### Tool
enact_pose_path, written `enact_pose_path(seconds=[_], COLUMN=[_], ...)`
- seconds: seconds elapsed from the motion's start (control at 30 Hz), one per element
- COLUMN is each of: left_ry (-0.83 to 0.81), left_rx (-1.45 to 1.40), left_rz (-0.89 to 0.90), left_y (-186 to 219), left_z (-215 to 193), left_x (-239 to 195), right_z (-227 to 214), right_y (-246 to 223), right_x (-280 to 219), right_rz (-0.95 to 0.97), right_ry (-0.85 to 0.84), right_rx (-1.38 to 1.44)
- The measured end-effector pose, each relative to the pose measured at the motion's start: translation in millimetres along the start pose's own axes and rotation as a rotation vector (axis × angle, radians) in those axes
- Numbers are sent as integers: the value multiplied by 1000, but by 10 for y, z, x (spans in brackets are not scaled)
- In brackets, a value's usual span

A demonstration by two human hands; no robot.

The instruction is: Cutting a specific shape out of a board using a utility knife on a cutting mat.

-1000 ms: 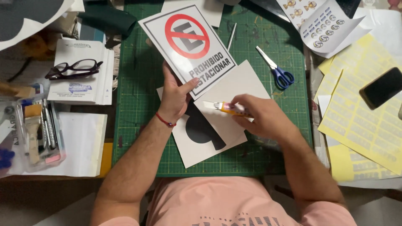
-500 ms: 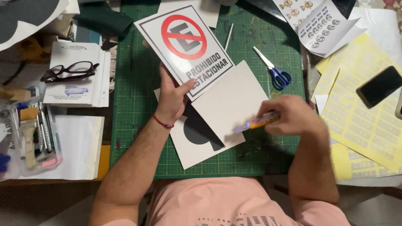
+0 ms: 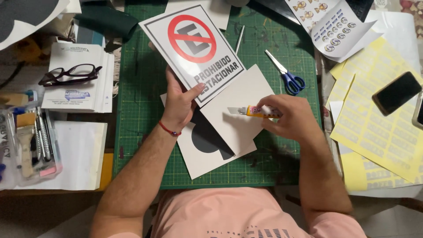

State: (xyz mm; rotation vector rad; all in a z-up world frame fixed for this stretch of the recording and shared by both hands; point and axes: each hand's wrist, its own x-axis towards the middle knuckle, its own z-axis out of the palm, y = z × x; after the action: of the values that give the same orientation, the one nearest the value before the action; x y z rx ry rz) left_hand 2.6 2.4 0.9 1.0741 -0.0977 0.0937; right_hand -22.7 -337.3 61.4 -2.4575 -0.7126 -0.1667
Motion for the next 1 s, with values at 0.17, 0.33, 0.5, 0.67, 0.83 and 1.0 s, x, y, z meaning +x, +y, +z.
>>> enact_pose_path(seconds=[0.17,0.33,0.5,0.67,0.83,1.0], left_ry=[-5,-7,-22,-37,12,248], left_rx=[0,5,20,16,12,-204], left_rz=[1,-31,30,41,-11,-272], left_y=[25,2,-6,-114,26,469], left_z=[16,-17,-14,-115,-50,-45], left_x=[-1,-20,-19,23,27,91], right_z=[-72,113,171,256,313,96], right_y=[15,383,489,514,1019,1405], right_x=[13,-62,161,156,29,-121], right_rz=[68,181,332,434,500,548], right_ry=[37,75,148,124,162,254], right_rx=[7,183,55,199,597,1073])
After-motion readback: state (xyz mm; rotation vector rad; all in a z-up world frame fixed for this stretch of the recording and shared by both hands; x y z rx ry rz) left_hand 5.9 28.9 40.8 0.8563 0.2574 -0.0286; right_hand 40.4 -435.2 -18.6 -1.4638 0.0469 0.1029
